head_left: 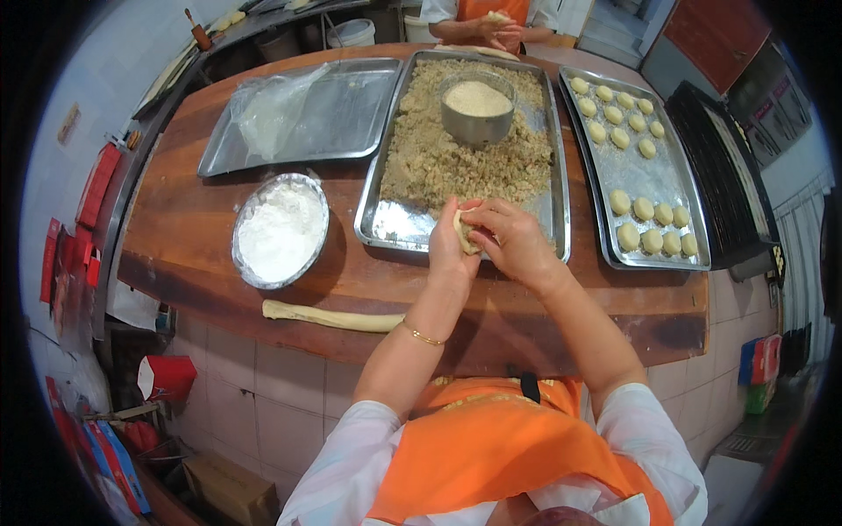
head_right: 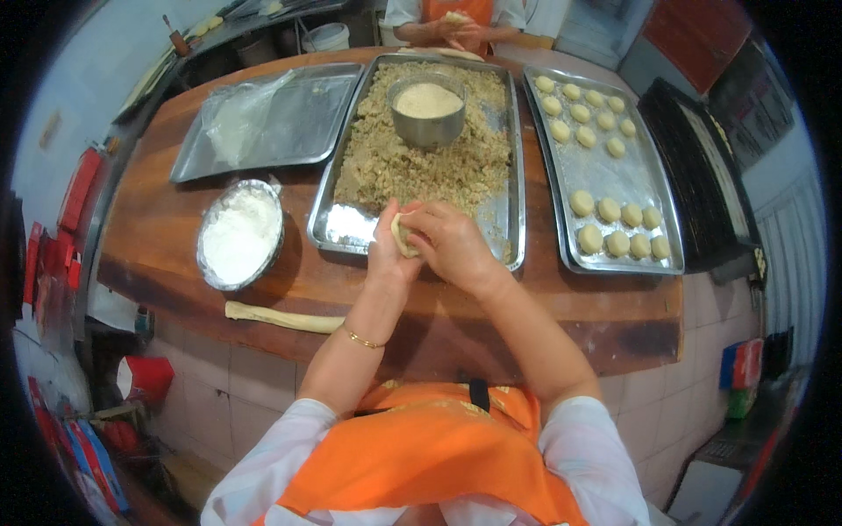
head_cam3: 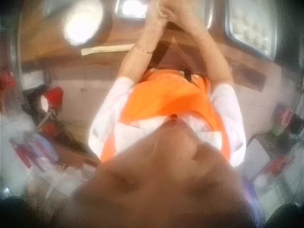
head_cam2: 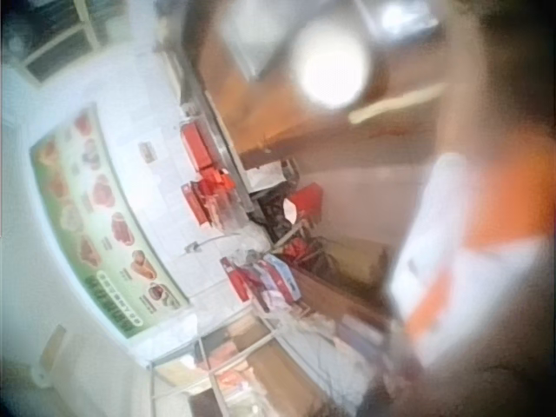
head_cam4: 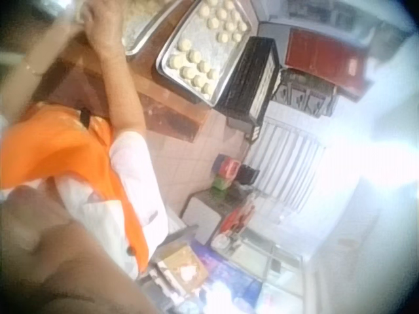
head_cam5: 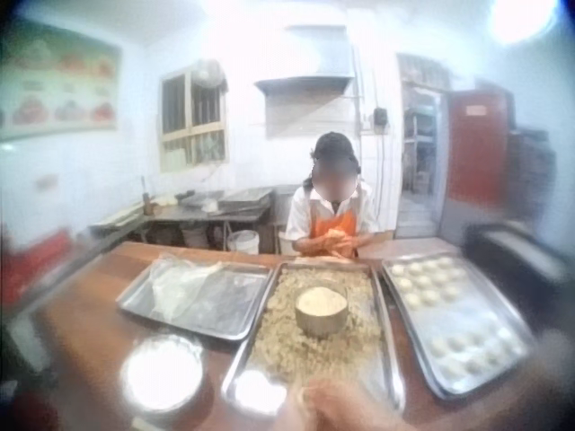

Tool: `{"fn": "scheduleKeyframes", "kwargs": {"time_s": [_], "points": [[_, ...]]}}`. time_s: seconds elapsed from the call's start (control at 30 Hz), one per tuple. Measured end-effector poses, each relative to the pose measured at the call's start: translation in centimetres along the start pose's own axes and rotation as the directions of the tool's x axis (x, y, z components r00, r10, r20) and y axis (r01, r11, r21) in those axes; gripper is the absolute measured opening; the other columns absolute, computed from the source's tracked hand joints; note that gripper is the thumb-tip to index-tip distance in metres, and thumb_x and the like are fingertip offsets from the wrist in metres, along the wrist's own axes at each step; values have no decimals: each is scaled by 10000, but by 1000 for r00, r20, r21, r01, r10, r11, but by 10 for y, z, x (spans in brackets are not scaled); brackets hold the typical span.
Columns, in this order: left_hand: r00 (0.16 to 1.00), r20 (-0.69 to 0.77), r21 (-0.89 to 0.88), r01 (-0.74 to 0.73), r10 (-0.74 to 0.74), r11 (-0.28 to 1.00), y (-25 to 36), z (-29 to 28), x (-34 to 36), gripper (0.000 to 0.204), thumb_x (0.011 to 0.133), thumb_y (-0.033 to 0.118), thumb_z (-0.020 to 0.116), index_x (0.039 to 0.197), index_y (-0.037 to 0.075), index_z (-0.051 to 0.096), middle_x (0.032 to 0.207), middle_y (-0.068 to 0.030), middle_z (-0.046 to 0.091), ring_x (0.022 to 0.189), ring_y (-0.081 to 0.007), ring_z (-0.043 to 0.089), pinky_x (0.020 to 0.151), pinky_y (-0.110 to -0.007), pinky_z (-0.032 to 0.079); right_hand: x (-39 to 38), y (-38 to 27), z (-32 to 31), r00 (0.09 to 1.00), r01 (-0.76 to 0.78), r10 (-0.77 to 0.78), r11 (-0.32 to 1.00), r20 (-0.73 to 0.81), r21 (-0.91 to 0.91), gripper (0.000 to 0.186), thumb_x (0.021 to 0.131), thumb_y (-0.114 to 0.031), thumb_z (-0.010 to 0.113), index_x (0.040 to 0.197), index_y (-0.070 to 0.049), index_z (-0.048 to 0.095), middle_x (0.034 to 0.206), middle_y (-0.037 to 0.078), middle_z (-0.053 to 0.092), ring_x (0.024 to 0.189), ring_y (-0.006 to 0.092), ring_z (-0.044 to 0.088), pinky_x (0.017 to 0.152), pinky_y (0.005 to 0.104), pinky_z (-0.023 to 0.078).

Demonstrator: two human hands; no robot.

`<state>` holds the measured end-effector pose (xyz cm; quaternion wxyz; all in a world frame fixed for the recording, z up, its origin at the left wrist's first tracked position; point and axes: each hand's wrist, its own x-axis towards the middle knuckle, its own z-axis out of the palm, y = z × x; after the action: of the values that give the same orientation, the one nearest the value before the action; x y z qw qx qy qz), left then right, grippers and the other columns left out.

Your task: The person prepares bread rolls by hand at a table, taking pieces of dough from a tray, flattening them, filling them with a crumbly mixture using their hands, and then sealing and shaping the dough into rounded rolls before placing them onto another tray.

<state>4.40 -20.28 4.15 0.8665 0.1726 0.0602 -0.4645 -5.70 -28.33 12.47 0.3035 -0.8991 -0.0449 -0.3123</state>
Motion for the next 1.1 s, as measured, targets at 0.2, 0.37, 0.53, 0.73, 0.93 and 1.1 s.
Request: {"fn": "scheduleKeyframes", "kwargs": {"time_s": [0.2, 0.37, 0.53, 0.73, 0.93, 1.1], "points": [[1000, 6, -80, 10, -9, 997, -10, 2, -4, 377, 1051, 413, 493, 967, 68, 619, 934, -93, 669, 913, -236, 657, 853, -404, 557, -2, -5, 0, 990, 64, -44, 986, 131, -153, 330, 849, 8, 675, 1173, -53, 668, 1091, 154, 686, 965, 365, 653, 818, 428, 540], [973, -229, -142, -55, 22, 988, 5, 11, 0, 335, 1032, 414, 552, 930, 99, 603, 882, -58, 649, 852, -219, 655, 777, -395, 569, 4, 3, -17, 990, -139, 137, 949, -28, -282, 444, 930, -152, 648, 1363, -81, 581, 1230, 193, 648, 1127, 395, 607, 942, 454, 500], [982, -188, -173, -35, 2, 984, -7, 14, -3, 314, 999, 402, 627, 878, 119, 565, 842, -28, 625, 798, -208, 650, 703, -375, 573, -8, 46, 17, 855, -519, 464, 752, 234, 406, 785, 934, -313, 684, 1566, -63, 290, 1527, 232, 417, 1358, 347, 473, 1107, 388, 398], [949, -288, -72, -156, 129, 985, -15, 10, -4, 309, 993, 367, 651, 880, 88, 580, 798, -42, 587, 736, -189, 609, 670, -330, 552, -18, 28, 39, 851, -525, 465, 755, 246, 391, 583, 959, -255, 643, 1454, -6, 462, 1502, 240, 451, 1355, 355, 490, 1117, 406, 395], [955, -288, -100, -99, 66, 990, 0, 17, -4, 384, 1029, 416, 534, 1015, 37, 595, 1005, -96, 637, 842, -224, 625, 744, -392, 557, -14, 54, 16, 960, -254, 281, 879, 6, -402, 412, 973, -200, 598, 1331, 5, 593, 1403, 234, 553, 1287, 366, 549, 1111, 445, 410], [970, -230, -164, -120, 80, 979, -5, 15, -4, 317, 1036, 331, 493, 1107, 38, 592, 1033, -111, 664, 894, -251, 657, 804, -392, 577, -7, 58, 3, 918, -387, 397, 898, -6, 211, 554, 935, -287, 658, 1412, -31, 544, 1538, 214, 415, 1348, 386, 482, 1134, 468, 380]]}}
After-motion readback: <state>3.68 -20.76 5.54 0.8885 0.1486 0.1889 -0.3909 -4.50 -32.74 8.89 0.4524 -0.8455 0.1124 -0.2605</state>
